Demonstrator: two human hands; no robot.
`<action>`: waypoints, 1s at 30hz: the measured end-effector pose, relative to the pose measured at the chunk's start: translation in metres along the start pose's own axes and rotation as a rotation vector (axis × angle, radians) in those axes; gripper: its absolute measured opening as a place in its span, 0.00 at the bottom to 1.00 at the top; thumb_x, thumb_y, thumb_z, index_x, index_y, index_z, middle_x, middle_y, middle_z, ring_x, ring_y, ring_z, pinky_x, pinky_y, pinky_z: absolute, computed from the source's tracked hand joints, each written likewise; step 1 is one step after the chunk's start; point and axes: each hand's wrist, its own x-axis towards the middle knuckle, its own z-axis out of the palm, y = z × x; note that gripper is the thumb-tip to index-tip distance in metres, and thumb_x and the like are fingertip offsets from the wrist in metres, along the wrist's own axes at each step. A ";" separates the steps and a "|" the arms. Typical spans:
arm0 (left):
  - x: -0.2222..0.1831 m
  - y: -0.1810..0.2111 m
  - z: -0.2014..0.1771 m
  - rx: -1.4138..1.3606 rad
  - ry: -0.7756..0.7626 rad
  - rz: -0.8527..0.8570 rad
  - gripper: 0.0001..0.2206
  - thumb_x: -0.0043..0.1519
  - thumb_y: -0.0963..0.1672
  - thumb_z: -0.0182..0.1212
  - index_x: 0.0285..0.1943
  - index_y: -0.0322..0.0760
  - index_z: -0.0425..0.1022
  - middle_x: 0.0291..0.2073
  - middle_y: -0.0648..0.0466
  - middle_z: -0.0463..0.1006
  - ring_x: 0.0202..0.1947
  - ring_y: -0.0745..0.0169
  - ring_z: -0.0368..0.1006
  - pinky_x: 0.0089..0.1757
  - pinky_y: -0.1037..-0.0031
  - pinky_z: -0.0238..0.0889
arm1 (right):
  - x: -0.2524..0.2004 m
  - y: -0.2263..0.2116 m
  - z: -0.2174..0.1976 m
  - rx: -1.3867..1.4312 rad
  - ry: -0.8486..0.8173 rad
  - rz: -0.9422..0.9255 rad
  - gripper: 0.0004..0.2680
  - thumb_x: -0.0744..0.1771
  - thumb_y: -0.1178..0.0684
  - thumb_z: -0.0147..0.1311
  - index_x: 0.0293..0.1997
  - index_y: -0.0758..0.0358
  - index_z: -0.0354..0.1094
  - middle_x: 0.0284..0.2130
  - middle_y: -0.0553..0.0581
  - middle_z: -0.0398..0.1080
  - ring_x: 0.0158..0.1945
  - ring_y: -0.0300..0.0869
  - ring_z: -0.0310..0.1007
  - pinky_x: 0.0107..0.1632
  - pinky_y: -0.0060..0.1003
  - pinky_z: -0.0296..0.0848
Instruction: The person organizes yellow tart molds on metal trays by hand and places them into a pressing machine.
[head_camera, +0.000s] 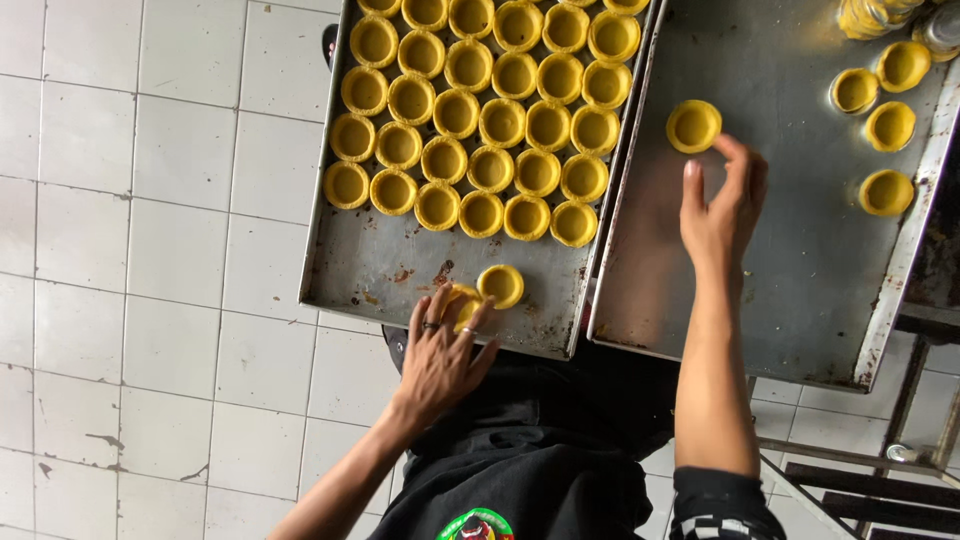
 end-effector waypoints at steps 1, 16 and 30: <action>0.004 0.002 -0.001 0.000 0.003 -0.001 0.31 0.62 0.56 0.64 0.77 0.54 0.68 0.60 0.45 0.78 0.74 0.38 0.60 0.67 0.44 0.51 | 0.000 0.015 0.014 0.000 0.001 -0.003 0.13 0.72 0.56 0.64 0.64 0.64 0.71 0.50 0.63 0.71 0.50 0.58 0.73 0.54 0.54 0.71; 0.003 -0.033 -0.014 0.145 0.017 -0.140 0.27 0.61 0.57 0.66 0.72 0.61 0.72 0.74 0.43 0.64 0.77 0.37 0.55 0.68 0.44 0.44 | -0.035 -0.038 -0.013 0.756 -0.314 0.615 0.10 0.71 0.58 0.62 0.55 0.61 0.64 0.38 0.55 0.74 0.42 0.37 0.74 0.49 0.32 0.74; 0.011 -0.026 -0.038 0.182 -0.059 -0.149 0.35 0.66 0.59 0.53 0.82 0.50 0.58 0.76 0.55 0.68 0.79 0.51 0.54 0.71 0.50 0.38 | -0.098 -0.189 0.038 0.334 -0.708 0.015 0.08 0.64 0.57 0.69 0.38 0.54 0.69 0.28 0.46 0.75 0.31 0.36 0.76 0.54 0.43 0.76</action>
